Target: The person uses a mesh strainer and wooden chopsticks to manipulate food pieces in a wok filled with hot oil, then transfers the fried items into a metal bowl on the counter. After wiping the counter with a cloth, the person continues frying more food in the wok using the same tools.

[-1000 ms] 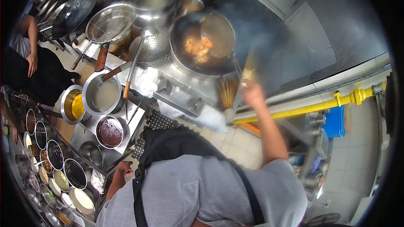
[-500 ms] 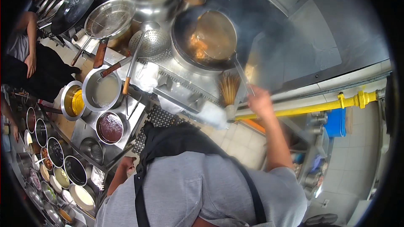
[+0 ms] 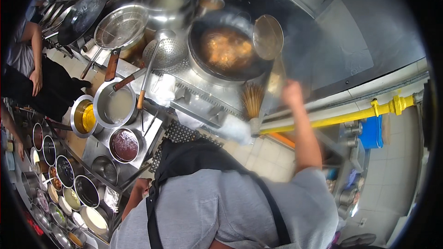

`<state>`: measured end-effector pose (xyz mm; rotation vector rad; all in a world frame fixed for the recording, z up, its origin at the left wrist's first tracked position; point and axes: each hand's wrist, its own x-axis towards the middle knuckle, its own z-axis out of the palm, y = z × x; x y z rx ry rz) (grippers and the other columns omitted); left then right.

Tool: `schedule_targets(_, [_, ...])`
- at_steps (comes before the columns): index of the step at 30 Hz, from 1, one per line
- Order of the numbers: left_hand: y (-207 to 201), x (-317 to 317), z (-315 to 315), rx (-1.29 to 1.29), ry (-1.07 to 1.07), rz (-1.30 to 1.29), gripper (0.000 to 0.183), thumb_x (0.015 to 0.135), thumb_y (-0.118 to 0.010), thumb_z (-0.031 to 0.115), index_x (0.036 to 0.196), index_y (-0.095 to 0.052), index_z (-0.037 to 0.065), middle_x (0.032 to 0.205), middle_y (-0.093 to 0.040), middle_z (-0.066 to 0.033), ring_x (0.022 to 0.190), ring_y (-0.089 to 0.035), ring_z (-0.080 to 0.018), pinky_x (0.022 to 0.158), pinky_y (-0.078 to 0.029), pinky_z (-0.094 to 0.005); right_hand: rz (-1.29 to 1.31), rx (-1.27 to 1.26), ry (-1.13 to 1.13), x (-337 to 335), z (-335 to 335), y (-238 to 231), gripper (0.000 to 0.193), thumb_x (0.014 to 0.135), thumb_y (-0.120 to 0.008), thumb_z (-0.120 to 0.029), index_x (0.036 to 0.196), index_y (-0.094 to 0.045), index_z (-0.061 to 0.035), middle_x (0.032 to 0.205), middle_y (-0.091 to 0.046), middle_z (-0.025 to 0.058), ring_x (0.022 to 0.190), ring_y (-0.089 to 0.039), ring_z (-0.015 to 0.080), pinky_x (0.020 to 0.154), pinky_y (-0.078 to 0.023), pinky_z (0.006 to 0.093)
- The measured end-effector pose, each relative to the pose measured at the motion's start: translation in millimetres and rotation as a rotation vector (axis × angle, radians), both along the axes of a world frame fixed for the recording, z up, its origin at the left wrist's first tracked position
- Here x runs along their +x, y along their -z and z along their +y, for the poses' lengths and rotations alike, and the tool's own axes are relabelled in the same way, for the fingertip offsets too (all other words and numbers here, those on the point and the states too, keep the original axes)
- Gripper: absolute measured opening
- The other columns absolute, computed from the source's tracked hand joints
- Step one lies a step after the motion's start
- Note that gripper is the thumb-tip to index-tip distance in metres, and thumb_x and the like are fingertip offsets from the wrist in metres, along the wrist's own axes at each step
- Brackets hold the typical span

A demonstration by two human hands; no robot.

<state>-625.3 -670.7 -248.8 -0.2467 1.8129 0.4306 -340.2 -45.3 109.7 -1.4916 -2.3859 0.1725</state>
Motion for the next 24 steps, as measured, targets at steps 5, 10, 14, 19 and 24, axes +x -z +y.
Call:
schedule_targets(5, [2, 1, -14, 0.133, 0.071, 0.057, 0.016, 0.085, -0.061, 0.016, 0.085, -0.069, 0.003, 0.054, -0.049, -0.0077, 0.038, -0.044, -0.0187, 0.035, -0.031, -0.0379, 0.090, -0.143, 0.116, -24, 38, 54, 0.035, 0.076, -0.055, -0.004, 0.109, -0.065, 0.0030, 0.094, -0.066, 0.0253, 0.090, -0.064, 0.0366, 0.080, -0.051, 0.0414])
schedule_targets(10, [-8, -8, -2, 0.064, -0.028, 0.019, 0.016, 0.082, -0.064, 0.016, 0.085, -0.071, 0.002, 0.057, -0.053, -0.0099, 0.042, -0.047, -0.0181, 0.039, -0.034, -0.0375, 0.620, -0.750, 0.170, -57, 43, 75, 0.030, 0.082, -0.064, -0.008, 0.112, -0.063, -0.0025, 0.069, -0.063, 0.0046, 0.047, -0.054, 0.0122, 0.039, -0.041, 0.0278])
schedule_targets(14, [-76, -5, 23, 0.106, -0.058, 0.119, 0.016, 0.081, -0.066, 0.018, 0.081, -0.070, 0.002, 0.055, -0.051, -0.0101, 0.042, -0.046, -0.0175, 0.039, -0.033, -0.0368, 0.670, -0.956, 0.187, -76, 24, 68, 0.031, 0.088, -0.059, -0.010, 0.119, -0.057, -0.0052, 0.064, -0.057, 0.0018, 0.040, -0.045, 0.0077, 0.030, -0.028, 0.0238])
schedule_targets(19, [24, 6, -17, 0.083, -0.071, 0.012, 0.020, 0.081, -0.064, 0.015, 0.096, -0.068, 0.003, 0.069, -0.059, -0.0121, 0.051, -0.051, -0.0208, 0.045, -0.038, -0.0374, 0.683, -1.056, 0.119, -90, 7, 57, 0.036, 0.089, -0.057, -0.009, 0.124, -0.054, -0.0046, 0.062, -0.053, 0.0009, 0.038, -0.040, 0.0073, 0.029, -0.023, 0.0239])
schedule_targets(24, [28, 5, -20, 0.093, -0.043, -0.011, 0.025, 0.078, -0.065, 0.017, 0.099, -0.067, 0.004, 0.076, -0.059, -0.0120, 0.058, -0.052, -0.0214, 0.051, -0.038, -0.0371, 0.648, -1.034, 0.082, -95, -5, 47, 0.038, 0.089, -0.057, -0.008, 0.127, -0.053, -0.0026, 0.062, -0.052, 0.0017, 0.039, -0.041, 0.0087, 0.031, -0.026, 0.0250])
